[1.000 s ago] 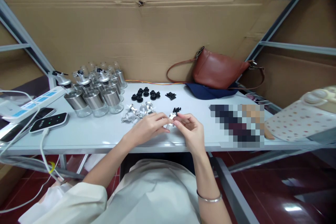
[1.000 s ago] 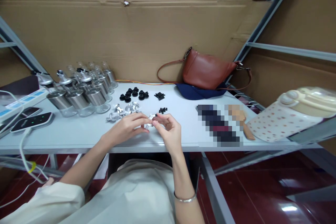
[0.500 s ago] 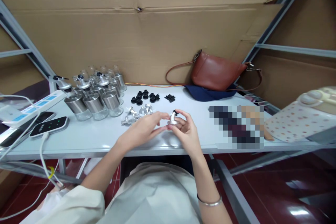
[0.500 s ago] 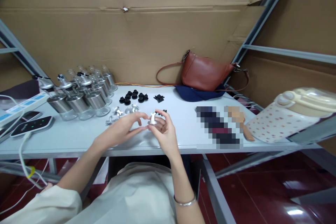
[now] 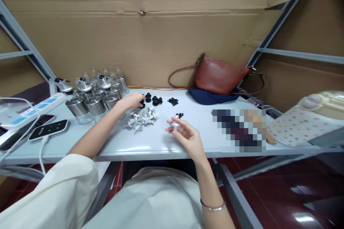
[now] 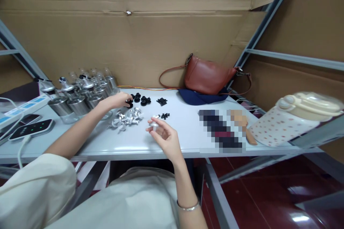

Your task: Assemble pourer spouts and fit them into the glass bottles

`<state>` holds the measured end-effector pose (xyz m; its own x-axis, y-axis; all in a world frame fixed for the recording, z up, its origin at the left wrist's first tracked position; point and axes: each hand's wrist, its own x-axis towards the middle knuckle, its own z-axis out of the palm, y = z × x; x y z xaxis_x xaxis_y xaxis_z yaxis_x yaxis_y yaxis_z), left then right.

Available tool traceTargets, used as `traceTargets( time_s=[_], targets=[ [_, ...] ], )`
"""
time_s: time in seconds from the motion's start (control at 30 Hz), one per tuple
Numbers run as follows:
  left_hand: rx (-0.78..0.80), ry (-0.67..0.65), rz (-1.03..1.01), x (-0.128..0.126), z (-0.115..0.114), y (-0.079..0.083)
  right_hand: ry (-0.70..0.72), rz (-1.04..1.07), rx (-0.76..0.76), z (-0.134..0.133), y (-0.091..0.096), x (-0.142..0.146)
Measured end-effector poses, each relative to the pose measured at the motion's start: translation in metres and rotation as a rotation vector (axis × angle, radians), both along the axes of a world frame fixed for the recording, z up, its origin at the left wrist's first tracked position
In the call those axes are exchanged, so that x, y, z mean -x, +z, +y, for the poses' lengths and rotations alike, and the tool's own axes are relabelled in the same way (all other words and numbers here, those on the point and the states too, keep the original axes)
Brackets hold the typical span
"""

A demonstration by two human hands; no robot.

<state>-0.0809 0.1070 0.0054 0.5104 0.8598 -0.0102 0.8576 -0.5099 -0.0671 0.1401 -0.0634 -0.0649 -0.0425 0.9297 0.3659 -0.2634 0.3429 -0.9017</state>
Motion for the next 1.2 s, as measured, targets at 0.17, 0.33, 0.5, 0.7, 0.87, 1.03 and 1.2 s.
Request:
traceTargets(
  time_s=[0.17, 0.33, 0.5, 0.7, 0.87, 1.03, 1.2],
  targets=[
    [-0.088, 0.013, -0.043, 0.002, -0.025, 0.021, -0.058, 0.010, 0.056, 0.003, -0.001, 0.001],
    [-0.528, -0.359, -0.541, -0.020, -0.083, 0.029, -0.122, 0.042, 0.079, 0.005, 0.000, 0.005],
    [-0.799, -0.902, -0.661, -0.041, -0.107, -0.019, -0.133, 0.022, 0.069, 0.001, 0.000, 0.003],
    [-0.596, -0.871, -0.786, -0.045, -0.110, -0.043, -0.103, -0.003, -0.059, -0.005, -0.001, 0.007],
    [-0.579, -0.896, -0.832, -0.044, -0.109, -0.045, -0.129, -0.016, -0.137, -0.006, -0.005, 0.024],
    [-0.550, -0.884, -0.861, -0.041, -0.103, -0.046, -0.222, -0.098, -0.218, -0.008, -0.008, 0.027],
    [-0.591, -0.889, -0.887, -0.041, -0.102, -0.044, -0.255, -0.215, -0.255, -0.010, -0.007, 0.027]
  ],
)
